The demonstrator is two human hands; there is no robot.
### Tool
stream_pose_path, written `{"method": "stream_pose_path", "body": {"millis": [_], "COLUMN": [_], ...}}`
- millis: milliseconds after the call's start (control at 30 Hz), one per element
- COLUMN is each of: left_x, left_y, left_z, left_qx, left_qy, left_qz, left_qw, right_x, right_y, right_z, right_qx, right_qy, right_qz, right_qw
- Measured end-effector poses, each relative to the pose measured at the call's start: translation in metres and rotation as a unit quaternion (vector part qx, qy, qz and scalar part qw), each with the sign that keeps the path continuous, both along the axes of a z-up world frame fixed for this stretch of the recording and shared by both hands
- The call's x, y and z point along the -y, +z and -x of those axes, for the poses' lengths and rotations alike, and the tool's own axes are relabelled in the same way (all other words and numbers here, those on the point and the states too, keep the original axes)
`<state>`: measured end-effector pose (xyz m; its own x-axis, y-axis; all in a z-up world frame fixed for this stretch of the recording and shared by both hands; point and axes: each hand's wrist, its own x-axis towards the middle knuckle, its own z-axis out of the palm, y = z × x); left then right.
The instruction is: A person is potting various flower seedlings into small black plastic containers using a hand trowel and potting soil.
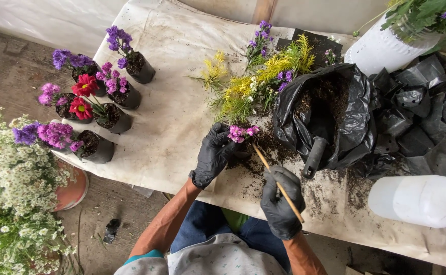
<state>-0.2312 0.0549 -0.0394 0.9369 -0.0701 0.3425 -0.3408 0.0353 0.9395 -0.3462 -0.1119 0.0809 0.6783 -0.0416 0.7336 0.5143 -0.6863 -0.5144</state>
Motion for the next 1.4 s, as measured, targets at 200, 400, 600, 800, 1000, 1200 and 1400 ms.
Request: {"method": "stream_pose_path", "body": {"millis": [200, 400, 600, 800, 1000, 1200, 1400], "left_x": [-0.005, -0.002, -0.006, 0.002, 0.007, 0.011, -0.005], "left_y": [0.023, 0.080, 0.057, 0.058, 0.081, 0.070, 0.088], "left_z": [0.001, 0.013, 0.010, 0.012, 0.017, 0.017, 0.034], "left_qx": [0.059, -0.052, 0.016, -0.054, -0.052, -0.058, -0.028], "left_qy": [-0.001, -0.084, 0.008, 0.089, 0.106, 0.098, -0.059], "left_qz": [-0.062, 0.120, -0.060, -0.112, -0.137, -0.122, 0.092], "left_qw": [0.996, 0.988, 0.998, 0.988, 0.983, 0.986, 0.994], "right_x": [-0.007, -0.009, -0.013, -0.020, -0.017, -0.012, 0.006], "right_y": [-0.001, -0.007, -0.002, -0.015, -0.007, -0.021, 0.015], "right_z": [0.001, -0.001, -0.012, -0.023, -0.023, -0.015, 0.018], "right_qx": [-0.014, -0.017, 0.043, 0.009, 0.009, 0.009, 0.070], "right_qy": [0.007, 0.016, -0.028, -0.050, -0.027, -0.035, -0.050], "right_qz": [-0.012, -0.042, -0.078, -0.088, -0.136, -0.117, 0.038], "right_qw": [1.000, 0.999, 0.996, 0.995, 0.990, 0.993, 0.996]}}
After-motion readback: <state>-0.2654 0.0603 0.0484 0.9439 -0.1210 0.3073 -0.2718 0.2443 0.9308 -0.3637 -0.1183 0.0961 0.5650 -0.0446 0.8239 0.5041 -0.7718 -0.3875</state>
